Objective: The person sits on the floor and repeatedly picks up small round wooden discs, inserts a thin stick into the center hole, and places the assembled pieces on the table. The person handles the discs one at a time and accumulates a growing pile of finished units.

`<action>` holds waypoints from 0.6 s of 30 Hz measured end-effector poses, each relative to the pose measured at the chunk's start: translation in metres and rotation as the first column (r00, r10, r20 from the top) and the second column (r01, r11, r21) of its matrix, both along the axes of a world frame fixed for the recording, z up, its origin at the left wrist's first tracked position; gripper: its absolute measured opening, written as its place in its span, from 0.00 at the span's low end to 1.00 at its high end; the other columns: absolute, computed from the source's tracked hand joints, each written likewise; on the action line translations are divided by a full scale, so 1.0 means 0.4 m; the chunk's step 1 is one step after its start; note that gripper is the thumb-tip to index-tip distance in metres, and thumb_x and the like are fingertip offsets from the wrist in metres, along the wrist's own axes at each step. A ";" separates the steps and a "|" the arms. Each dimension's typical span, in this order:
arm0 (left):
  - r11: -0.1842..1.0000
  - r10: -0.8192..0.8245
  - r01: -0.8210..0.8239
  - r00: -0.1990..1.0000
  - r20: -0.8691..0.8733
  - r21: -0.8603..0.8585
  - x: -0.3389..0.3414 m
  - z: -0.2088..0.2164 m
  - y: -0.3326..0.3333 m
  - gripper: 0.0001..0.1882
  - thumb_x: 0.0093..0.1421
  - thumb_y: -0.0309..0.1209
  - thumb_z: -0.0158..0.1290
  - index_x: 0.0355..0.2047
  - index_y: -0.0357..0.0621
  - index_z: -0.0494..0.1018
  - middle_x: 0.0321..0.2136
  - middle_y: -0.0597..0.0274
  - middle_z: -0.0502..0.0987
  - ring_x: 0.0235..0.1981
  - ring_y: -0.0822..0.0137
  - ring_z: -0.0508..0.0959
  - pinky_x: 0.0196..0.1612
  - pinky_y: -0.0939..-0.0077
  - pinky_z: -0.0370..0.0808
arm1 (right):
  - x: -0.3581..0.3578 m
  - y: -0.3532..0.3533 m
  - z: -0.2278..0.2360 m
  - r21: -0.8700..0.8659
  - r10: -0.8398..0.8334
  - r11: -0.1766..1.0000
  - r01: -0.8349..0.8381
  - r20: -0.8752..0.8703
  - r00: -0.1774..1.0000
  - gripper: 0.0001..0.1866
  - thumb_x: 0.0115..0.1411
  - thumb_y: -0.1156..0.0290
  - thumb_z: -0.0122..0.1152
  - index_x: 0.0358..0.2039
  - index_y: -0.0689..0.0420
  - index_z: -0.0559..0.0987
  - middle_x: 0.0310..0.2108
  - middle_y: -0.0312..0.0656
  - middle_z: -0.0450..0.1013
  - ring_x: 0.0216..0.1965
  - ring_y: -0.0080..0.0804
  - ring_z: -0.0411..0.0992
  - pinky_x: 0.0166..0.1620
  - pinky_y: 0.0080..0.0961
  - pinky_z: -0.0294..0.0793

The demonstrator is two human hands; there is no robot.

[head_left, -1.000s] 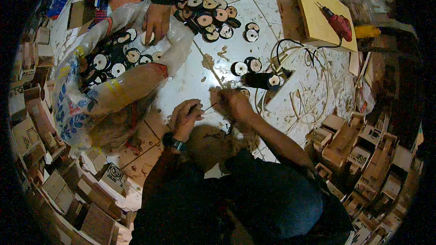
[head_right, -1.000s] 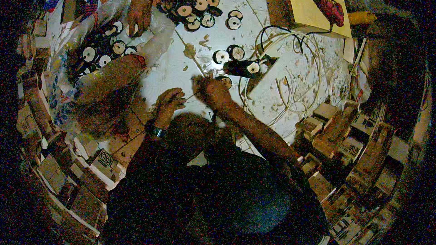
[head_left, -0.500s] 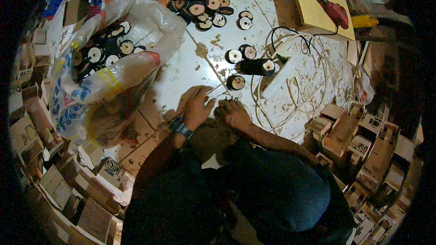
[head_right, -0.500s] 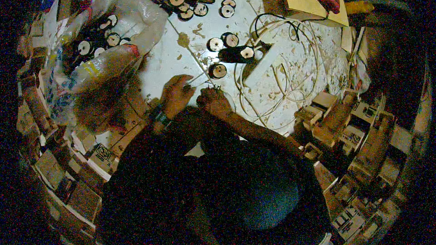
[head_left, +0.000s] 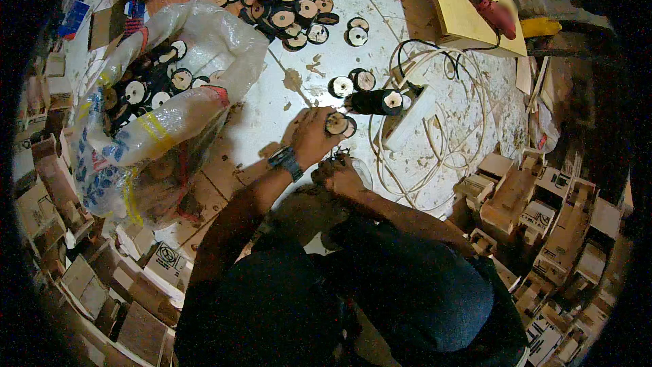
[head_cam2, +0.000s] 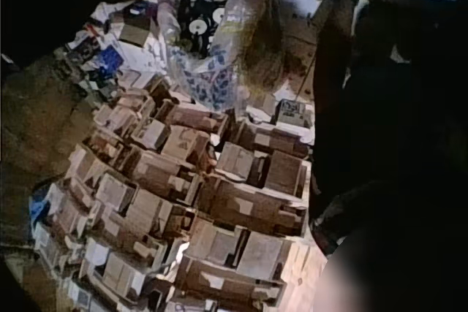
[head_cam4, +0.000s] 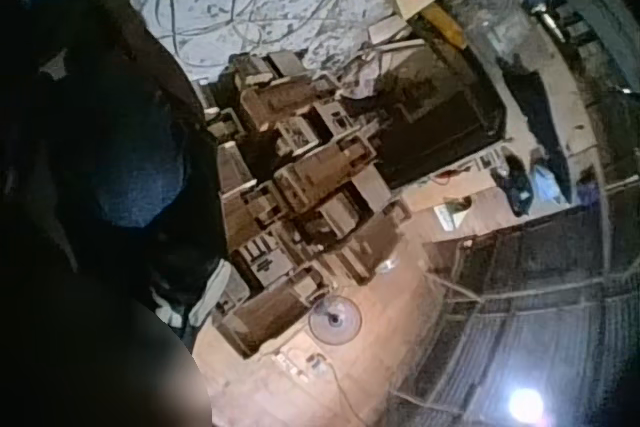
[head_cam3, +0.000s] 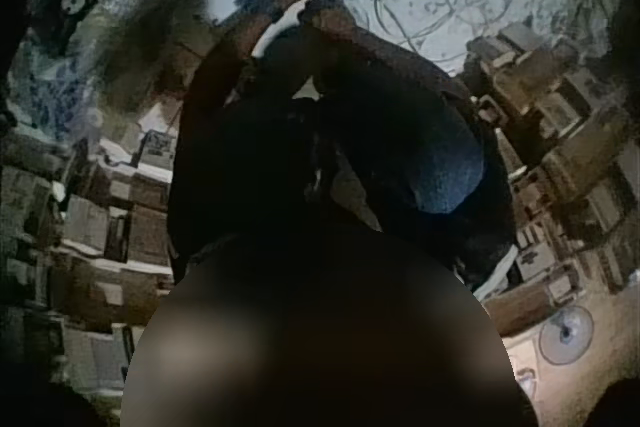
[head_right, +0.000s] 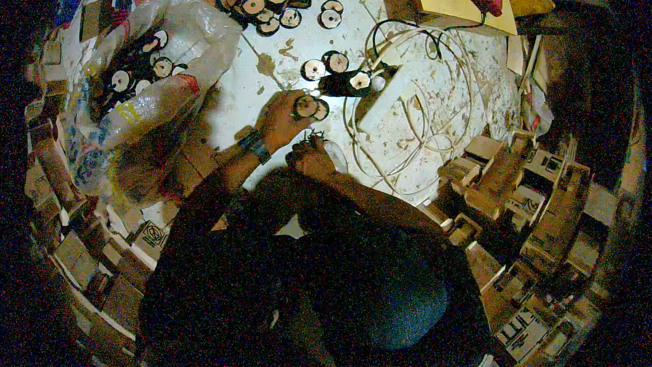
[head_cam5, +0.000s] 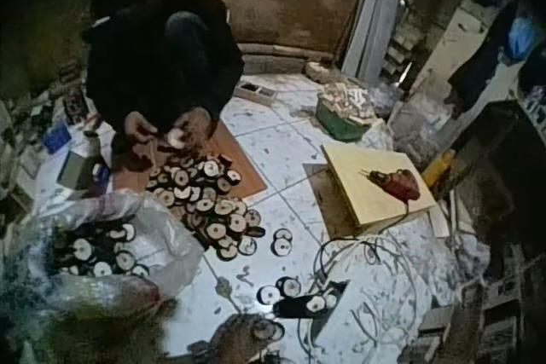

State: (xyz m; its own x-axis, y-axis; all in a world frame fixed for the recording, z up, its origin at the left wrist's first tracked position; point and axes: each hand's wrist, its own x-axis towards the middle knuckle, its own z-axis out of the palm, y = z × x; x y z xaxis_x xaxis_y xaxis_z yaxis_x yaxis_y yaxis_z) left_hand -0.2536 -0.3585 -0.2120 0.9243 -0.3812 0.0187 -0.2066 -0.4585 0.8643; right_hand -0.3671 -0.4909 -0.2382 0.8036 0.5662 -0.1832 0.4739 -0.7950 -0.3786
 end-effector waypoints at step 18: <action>0.226 -0.540 -0.778 0.401 -0.740 -0.586 -0.133 0.016 0.174 0.21 0.64 0.44 0.42 0.53 0.49 0.64 0.45 0.55 0.73 0.40 0.55 0.76 0.40 0.66 0.72 | 0.197 0.084 0.235 0.608 -0.441 0.574 0.548 -0.335 0.833 0.13 0.61 0.69 0.50 0.44 0.59 0.77 0.33 0.44 0.76 0.32 0.30 0.73 0.38 0.27 0.72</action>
